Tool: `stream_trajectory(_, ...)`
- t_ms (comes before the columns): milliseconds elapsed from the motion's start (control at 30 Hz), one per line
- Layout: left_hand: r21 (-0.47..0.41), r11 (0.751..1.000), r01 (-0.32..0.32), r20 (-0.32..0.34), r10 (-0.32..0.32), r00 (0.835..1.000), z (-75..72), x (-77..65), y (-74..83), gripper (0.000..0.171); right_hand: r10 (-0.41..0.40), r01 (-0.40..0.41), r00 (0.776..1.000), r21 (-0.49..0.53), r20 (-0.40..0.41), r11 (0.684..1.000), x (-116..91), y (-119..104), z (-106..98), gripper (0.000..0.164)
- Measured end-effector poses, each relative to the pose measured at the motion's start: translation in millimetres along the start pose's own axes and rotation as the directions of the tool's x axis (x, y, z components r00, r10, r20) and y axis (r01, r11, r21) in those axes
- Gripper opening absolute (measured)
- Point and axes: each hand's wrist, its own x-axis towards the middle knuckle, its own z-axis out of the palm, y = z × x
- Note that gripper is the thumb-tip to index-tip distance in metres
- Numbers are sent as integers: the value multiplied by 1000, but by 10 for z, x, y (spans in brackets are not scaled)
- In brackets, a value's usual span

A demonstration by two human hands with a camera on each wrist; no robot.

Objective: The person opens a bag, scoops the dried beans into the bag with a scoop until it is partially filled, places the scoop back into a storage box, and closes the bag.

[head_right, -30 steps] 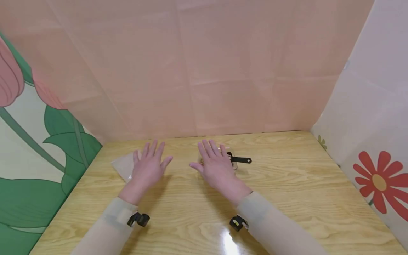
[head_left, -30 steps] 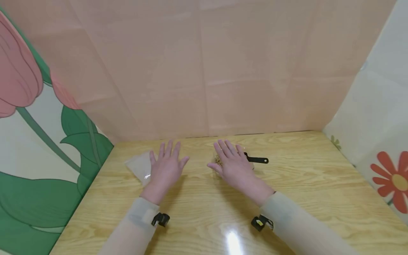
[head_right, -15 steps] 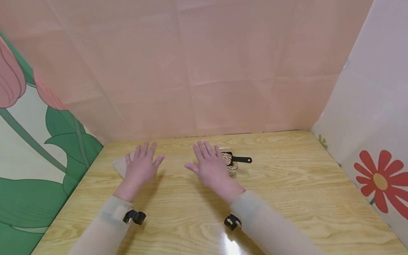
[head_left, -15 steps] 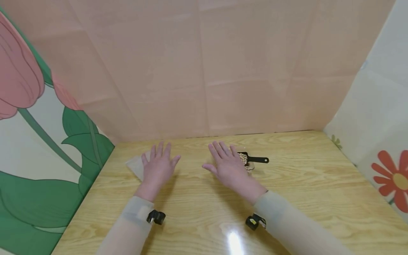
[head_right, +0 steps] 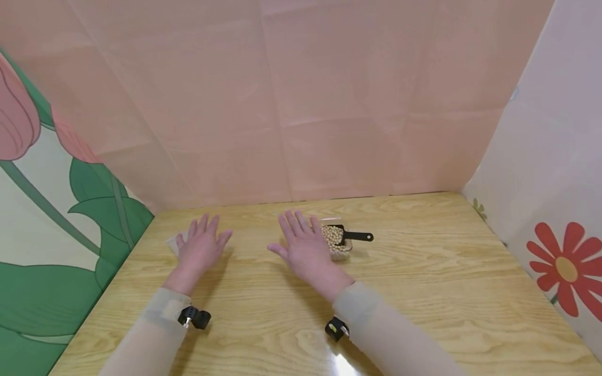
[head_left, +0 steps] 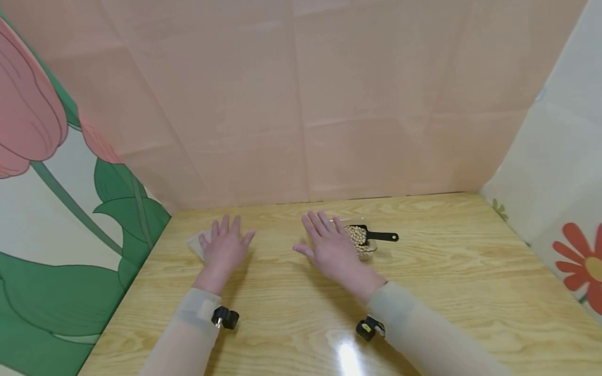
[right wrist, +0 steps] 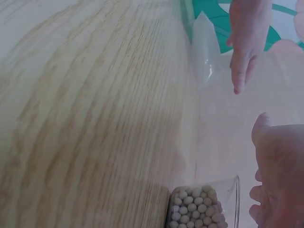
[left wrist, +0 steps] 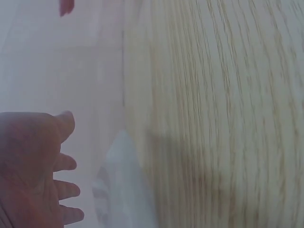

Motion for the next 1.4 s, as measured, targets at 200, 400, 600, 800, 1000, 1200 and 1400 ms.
stream_trajectory(200,-9,1000,14,-2,-14,1000,10,19,-101,76,-9,9,1000,-17,11,1000,31,-65,12,86)
stream_trajectory(400,-20,999,47,12,-47,999,19,30,-170,77,-20,21,1000,-26,18,999,54,-132,33,86)
stream_trajectory(600,-36,996,77,28,-76,997,27,61,-216,77,-20,20,1000,-23,23,1000,70,-191,35,85)
stream_trajectory(800,-47,994,99,52,-97,994,39,90,-256,77,-19,20,999,-26,40,999,78,-225,56,86)
stream_trajectory(1000,-55,992,115,76,-110,991,61,96,-287,78,-19,19,999,-14,33,1000,79,-240,82,85)
stream_trajectory(1200,-95,989,114,89,-106,990,107,108,-331,79,-29,30,999,-41,28,999,82,-249,101,85)
stream_trajectory(1400,-112,988,110,99,-99,990,127,120,-346,79,-34,34,999,-32,14,999,81,-269,105,83)
